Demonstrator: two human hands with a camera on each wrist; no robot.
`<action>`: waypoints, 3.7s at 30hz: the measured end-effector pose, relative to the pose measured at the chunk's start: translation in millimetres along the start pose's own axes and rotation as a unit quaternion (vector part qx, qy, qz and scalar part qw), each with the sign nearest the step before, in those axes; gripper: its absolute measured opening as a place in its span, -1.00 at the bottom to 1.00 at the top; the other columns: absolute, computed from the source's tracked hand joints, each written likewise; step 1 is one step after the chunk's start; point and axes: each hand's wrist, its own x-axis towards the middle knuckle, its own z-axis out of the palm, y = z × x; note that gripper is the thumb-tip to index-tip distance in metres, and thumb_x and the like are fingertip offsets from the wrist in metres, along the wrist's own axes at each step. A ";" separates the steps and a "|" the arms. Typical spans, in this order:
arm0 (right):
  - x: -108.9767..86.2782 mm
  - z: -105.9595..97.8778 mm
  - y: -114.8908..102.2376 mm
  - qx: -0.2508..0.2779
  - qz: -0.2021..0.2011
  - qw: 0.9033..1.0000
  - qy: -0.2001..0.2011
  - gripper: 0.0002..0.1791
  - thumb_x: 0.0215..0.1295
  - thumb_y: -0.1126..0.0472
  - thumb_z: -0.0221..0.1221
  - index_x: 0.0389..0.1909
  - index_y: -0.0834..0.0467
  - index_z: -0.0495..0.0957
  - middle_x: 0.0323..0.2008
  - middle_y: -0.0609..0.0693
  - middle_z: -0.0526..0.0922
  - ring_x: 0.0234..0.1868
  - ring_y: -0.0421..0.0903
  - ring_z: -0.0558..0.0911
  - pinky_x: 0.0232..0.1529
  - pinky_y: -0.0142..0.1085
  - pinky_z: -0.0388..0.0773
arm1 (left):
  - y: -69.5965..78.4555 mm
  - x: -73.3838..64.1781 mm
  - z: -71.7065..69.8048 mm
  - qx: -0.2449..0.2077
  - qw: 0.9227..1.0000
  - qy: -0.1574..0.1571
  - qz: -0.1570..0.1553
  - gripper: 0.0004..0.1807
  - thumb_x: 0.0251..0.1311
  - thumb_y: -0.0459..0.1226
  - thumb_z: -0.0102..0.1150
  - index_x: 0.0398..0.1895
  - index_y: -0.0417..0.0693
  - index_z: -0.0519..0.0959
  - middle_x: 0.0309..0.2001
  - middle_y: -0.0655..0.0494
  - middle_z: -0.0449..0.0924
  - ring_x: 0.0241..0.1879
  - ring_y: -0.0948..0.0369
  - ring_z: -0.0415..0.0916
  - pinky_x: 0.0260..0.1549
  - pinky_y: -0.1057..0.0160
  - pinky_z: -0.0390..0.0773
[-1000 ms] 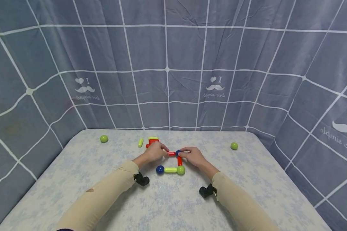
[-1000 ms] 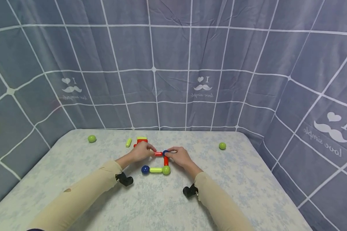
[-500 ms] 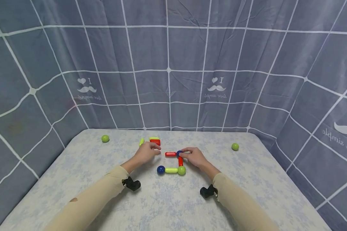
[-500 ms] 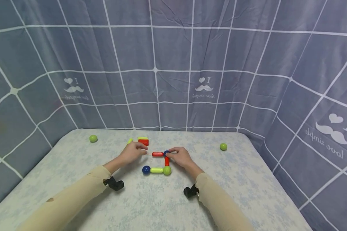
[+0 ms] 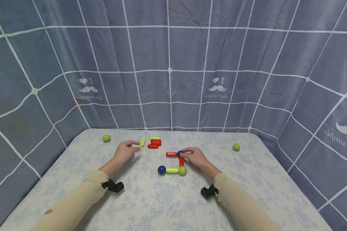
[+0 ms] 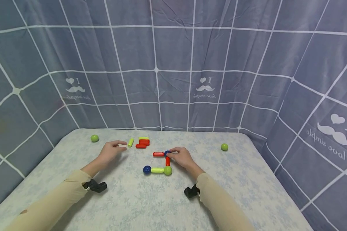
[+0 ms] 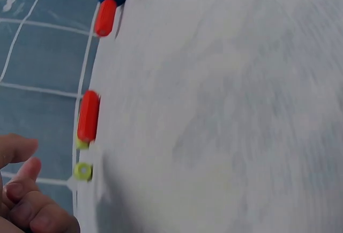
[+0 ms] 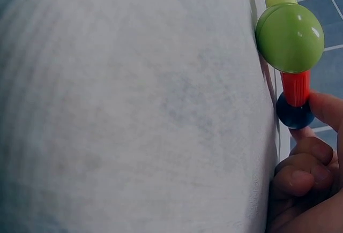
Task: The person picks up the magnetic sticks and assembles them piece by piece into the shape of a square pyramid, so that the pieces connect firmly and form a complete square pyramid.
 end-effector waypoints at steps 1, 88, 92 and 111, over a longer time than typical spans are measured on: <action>0.4 0.0 0.1 0.000 -0.001 1.000 0.000 -0.64 0.31 -0.02 0.32 0.03 0.08 0.71 -0.31 -0.01 0.63 -0.50 -0.13 0.41 -0.47 -0.33 0.34 | -1.9 0.8 -4.7 -0.003 1.000 0.000 -0.006 -0.59 0.29 -0.21 0.25 0.17 -0.13 0.63 -0.49 0.14 0.27 -0.52 0.21 0.18 -0.47 0.21 0.28; 1.1 0.5 3.2 -0.002 -0.011 1.000 -0.002 -0.62 0.30 -0.03 0.32 0.03 0.09 0.72 -0.23 0.00 0.68 -0.47 -0.13 0.43 -0.43 -0.32 0.36 | -5.2 8.5 -31.9 0.007 0.997 0.061 -0.043 -0.36 0.27 -0.01 0.33 0.30 -0.20 0.53 0.37 -0.25 0.40 0.35 -0.18 0.35 0.19 -0.14 0.44; 0.2 0.9 3.6 -0.007 -0.008 1.000 -0.004 -0.62 0.30 -0.02 0.32 0.04 0.09 0.71 -0.26 0.00 0.68 -0.50 -0.14 0.39 -0.45 -0.33 0.33 | 0.7 5.4 -18.1 0.006 0.999 0.040 -0.033 -0.38 0.24 0.00 0.35 0.25 -0.18 0.58 0.35 -0.23 0.44 0.34 -0.14 0.36 0.18 -0.13 0.44; -1.7 0.2 4.2 0.002 -0.001 1.000 0.000 -0.63 0.29 -0.02 0.33 0.03 0.07 0.72 -0.29 -0.01 0.67 -0.50 -0.14 0.40 -0.44 -0.33 0.34 | 19.0 -7.6 43.8 0.032 0.999 -0.037 0.017 -0.55 0.16 -0.09 0.44 0.02 -0.19 0.72 -0.30 -0.08 0.63 -0.64 0.26 0.20 -0.58 0.27 0.27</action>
